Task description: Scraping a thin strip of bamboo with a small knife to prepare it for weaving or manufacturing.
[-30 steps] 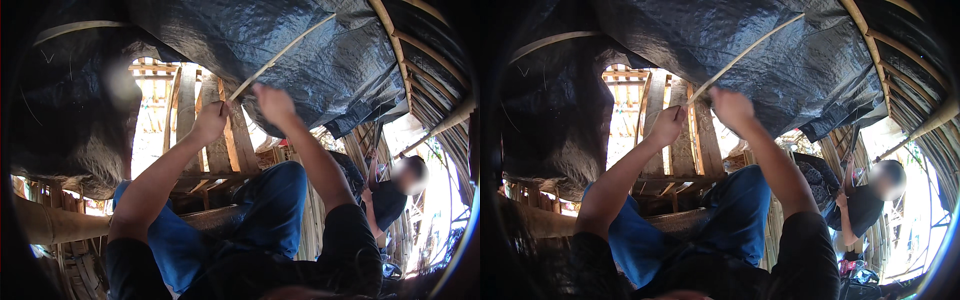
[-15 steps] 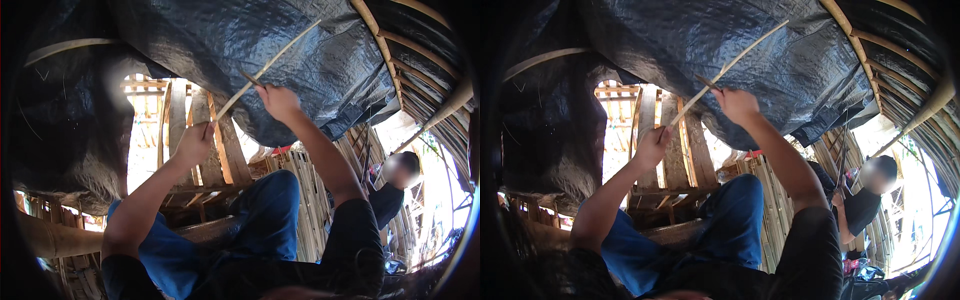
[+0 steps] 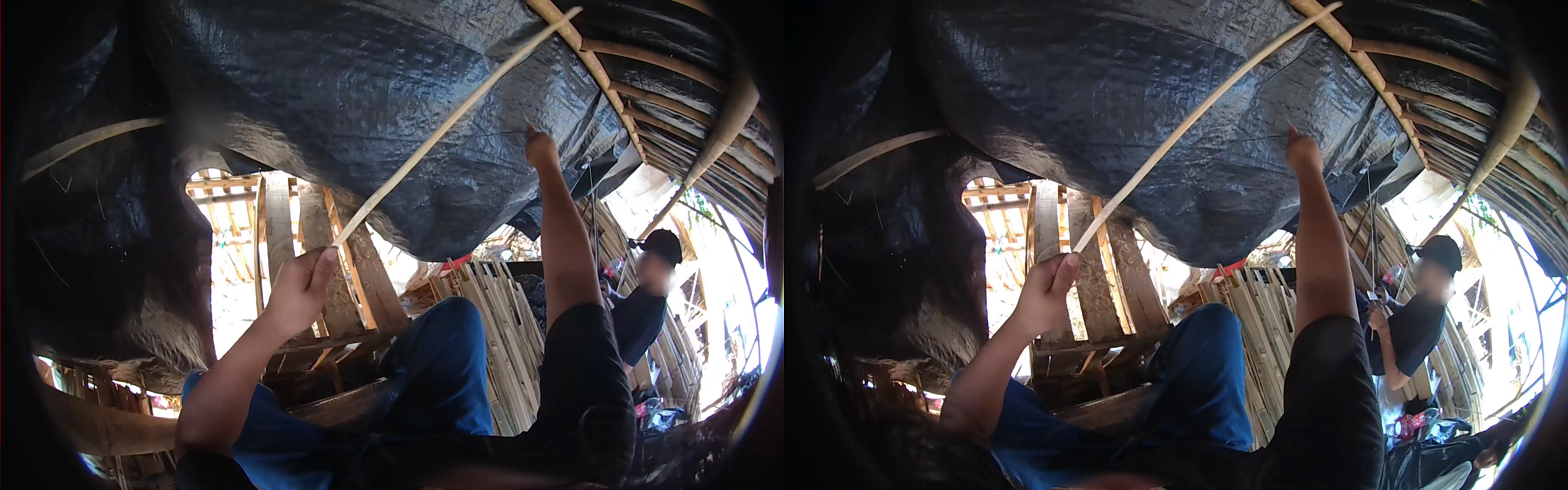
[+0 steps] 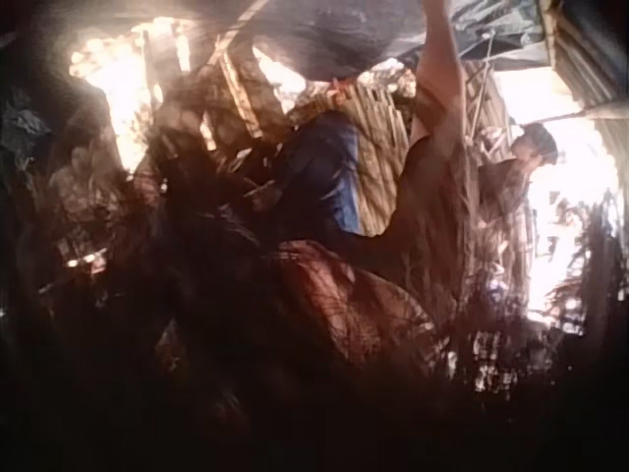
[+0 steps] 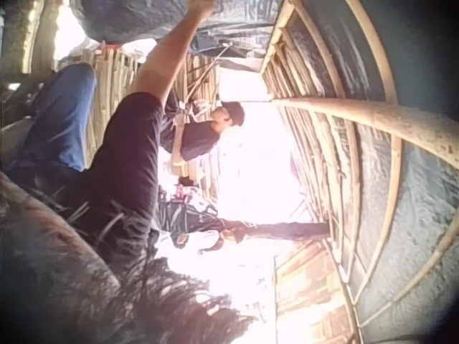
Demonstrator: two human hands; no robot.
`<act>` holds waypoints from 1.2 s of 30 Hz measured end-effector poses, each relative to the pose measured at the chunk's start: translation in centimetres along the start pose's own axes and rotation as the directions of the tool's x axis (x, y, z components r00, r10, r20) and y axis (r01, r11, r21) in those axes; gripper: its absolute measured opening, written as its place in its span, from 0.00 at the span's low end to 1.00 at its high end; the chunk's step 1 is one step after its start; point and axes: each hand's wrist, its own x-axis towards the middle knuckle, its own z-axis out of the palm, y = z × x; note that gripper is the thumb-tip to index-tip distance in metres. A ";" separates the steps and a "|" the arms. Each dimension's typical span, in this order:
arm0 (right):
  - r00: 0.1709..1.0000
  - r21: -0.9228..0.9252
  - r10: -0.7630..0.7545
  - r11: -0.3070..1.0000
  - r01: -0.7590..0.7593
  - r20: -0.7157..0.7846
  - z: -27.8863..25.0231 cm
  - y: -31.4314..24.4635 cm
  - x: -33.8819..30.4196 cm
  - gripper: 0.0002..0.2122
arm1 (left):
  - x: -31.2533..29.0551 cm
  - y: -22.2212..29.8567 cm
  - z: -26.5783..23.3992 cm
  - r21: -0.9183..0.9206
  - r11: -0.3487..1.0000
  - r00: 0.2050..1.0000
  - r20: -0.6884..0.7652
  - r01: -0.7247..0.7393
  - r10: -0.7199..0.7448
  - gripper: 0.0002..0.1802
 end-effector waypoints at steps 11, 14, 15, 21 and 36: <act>0.984 0.282 0.032 0.956 -0.082 0.177 13.5 -5.6 -11.4 0.33 | 2.4 -2.9 -5.0 0.115 0.993 0.993 -0.116 -0.017 0.031 0.07; 0.980 0.413 0.055 0.901 -0.132 0.193 18.8 -8.3 -16.6 0.32 | 3.2 -4.5 -7.7 0.225 0.974 0.990 -0.137 -0.005 0.037 0.07; 0.987 0.463 0.049 0.878 -0.116 0.153 21.1 -8.4 -18.8 0.29 | 3.5 -5.2 -8.0 0.276 0.960 0.985 -0.144 -0.048 0.091 0.08; 0.989 0.452 0.016 0.889 -0.081 0.146 21.0 -6.0 -19.5 0.23 | 4.7 -8.7 -10.5 0.449 0.893 0.966 -0.235 0.008 0.110 0.07; 0.913 0.682 -0.080 0.639 0.356 -0.401 10.9 -11.1 -17.1 0.09 | 6.4 -7.4 -9.2 0.846 0.500 0.837 -0.130 -0.187 0.532 0.08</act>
